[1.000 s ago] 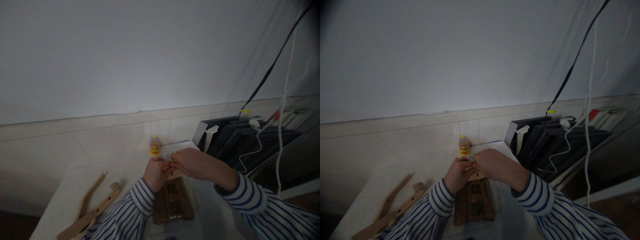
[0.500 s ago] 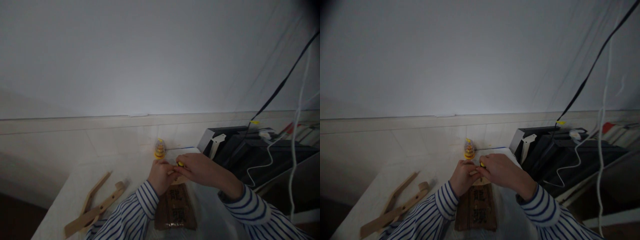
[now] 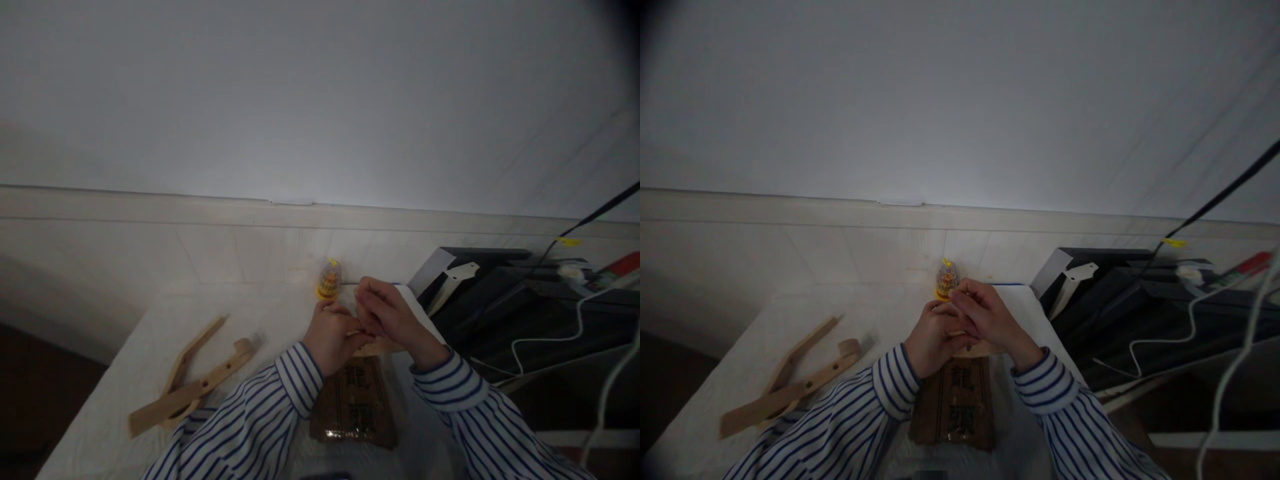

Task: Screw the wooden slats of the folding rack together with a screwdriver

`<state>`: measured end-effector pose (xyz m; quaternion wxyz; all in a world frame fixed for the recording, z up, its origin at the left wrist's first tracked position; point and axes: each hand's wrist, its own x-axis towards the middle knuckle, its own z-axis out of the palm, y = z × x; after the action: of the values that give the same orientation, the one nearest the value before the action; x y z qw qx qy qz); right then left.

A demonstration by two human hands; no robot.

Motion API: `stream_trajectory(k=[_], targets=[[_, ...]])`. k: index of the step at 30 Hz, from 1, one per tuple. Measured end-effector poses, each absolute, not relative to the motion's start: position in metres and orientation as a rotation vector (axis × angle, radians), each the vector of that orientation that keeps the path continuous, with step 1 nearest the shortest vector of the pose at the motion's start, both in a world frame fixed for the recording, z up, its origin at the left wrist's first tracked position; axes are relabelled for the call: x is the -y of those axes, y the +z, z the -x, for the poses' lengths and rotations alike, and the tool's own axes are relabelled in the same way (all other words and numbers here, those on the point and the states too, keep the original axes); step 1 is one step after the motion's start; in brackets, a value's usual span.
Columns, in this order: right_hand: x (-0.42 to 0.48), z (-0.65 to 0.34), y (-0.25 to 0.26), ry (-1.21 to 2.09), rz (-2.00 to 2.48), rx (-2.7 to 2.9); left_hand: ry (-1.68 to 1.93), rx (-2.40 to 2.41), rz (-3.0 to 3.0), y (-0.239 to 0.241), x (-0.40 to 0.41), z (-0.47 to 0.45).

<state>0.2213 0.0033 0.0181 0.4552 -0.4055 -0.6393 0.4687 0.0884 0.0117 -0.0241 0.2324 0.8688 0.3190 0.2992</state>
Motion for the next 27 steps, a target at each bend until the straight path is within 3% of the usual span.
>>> stream_trajectory(k=[27], targets=[[0.002,-0.212,0.002,0.889,1.008,1.272,0.761,-0.822,-2.417,-0.031,-0.015,-0.090]])
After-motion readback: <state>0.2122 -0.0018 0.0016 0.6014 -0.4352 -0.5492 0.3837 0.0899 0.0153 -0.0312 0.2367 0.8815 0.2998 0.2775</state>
